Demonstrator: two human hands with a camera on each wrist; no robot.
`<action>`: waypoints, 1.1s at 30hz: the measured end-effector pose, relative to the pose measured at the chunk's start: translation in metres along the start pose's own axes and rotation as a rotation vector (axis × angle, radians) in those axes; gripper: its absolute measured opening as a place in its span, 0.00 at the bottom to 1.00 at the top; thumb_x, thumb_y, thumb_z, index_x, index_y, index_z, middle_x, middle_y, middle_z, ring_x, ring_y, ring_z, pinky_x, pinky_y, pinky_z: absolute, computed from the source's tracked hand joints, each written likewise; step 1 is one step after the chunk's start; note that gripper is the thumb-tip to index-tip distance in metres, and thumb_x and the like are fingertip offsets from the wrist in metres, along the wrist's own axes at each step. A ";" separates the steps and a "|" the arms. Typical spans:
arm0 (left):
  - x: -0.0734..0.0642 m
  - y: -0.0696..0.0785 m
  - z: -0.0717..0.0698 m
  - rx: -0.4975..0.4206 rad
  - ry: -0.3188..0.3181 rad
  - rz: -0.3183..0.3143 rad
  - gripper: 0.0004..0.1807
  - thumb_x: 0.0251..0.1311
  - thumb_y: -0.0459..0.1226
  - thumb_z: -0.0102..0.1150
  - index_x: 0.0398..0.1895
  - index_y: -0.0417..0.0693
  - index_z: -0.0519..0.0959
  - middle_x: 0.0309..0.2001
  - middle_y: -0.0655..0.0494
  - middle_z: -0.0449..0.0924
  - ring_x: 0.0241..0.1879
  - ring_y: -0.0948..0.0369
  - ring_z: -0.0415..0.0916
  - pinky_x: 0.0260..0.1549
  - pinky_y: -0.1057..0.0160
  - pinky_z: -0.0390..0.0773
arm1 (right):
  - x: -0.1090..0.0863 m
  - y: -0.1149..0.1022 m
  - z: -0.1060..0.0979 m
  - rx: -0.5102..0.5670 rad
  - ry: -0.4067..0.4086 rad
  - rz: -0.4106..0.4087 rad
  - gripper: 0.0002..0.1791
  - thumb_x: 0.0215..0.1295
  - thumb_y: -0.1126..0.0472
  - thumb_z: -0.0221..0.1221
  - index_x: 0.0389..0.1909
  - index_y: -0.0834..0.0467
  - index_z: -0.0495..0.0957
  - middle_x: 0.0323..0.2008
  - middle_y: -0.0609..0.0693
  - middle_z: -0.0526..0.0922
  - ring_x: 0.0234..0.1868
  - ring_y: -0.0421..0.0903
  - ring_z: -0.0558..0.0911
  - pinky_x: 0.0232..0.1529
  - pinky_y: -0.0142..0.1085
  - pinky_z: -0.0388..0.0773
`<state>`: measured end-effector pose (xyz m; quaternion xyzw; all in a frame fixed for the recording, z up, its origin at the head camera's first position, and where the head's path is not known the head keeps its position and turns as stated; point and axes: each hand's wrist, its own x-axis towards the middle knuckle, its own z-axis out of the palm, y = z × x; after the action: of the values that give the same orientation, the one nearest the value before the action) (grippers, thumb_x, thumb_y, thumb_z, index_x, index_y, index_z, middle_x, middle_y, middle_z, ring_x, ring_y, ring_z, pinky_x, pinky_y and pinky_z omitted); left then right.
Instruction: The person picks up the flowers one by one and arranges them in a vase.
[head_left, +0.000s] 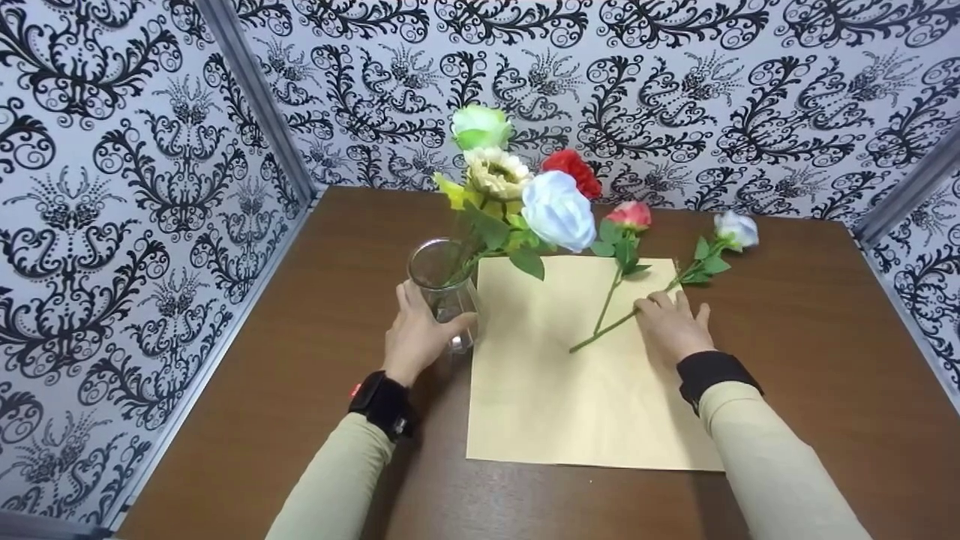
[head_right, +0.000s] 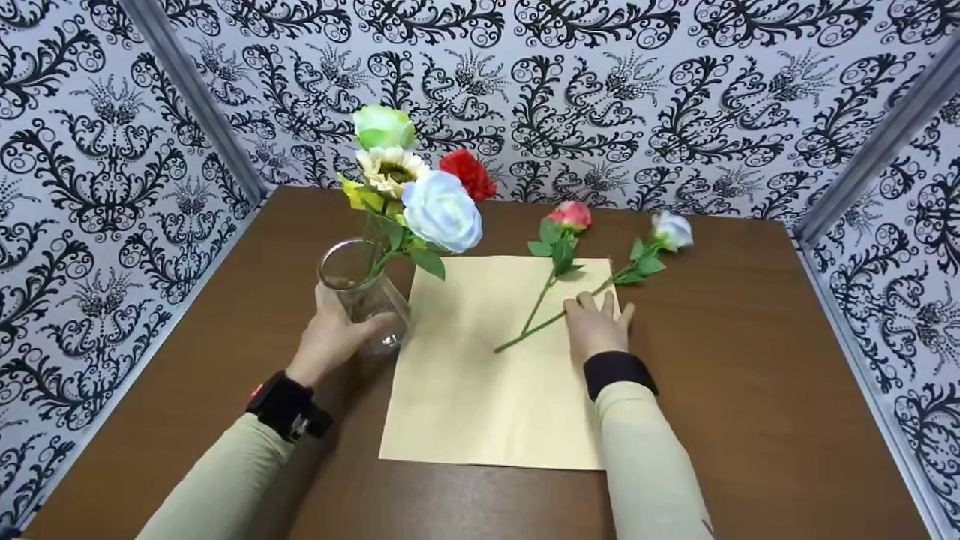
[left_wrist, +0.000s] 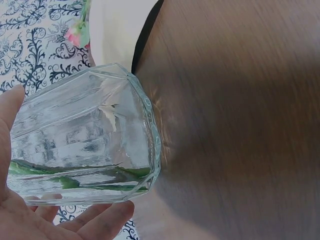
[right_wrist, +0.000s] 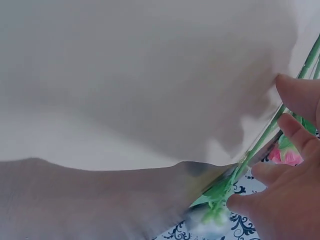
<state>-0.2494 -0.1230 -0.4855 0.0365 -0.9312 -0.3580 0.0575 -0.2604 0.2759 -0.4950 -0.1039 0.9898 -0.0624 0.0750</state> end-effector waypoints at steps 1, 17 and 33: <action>0.000 0.000 0.000 0.001 0.000 0.000 0.62 0.46 0.67 0.71 0.75 0.47 0.49 0.64 0.49 0.58 0.55 0.42 0.79 0.46 0.39 0.78 | -0.001 0.000 0.000 0.005 0.003 0.003 0.27 0.74 0.77 0.44 0.71 0.59 0.67 0.68 0.69 0.63 0.71 0.84 0.52 0.59 0.83 0.44; 0.000 -0.001 0.001 -0.007 0.014 0.014 0.62 0.45 0.67 0.72 0.75 0.47 0.50 0.63 0.50 0.59 0.55 0.42 0.79 0.46 0.39 0.78 | -0.011 0.015 0.014 0.181 0.259 0.014 0.09 0.68 0.62 0.66 0.37 0.59 0.75 0.49 0.67 0.64 0.47 0.71 0.66 0.42 0.63 0.67; 0.002 -0.003 0.002 -0.015 0.027 0.020 0.62 0.44 0.67 0.73 0.74 0.47 0.52 0.61 0.50 0.61 0.55 0.43 0.79 0.47 0.39 0.78 | -0.017 0.017 0.025 0.181 0.380 -0.071 0.05 0.67 0.65 0.66 0.36 0.57 0.78 0.37 0.56 0.69 0.42 0.61 0.69 0.37 0.52 0.60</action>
<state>-0.2513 -0.1238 -0.4884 0.0319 -0.9280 -0.3637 0.0739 -0.2438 0.2931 -0.5193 -0.1179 0.9722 -0.1722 -0.1062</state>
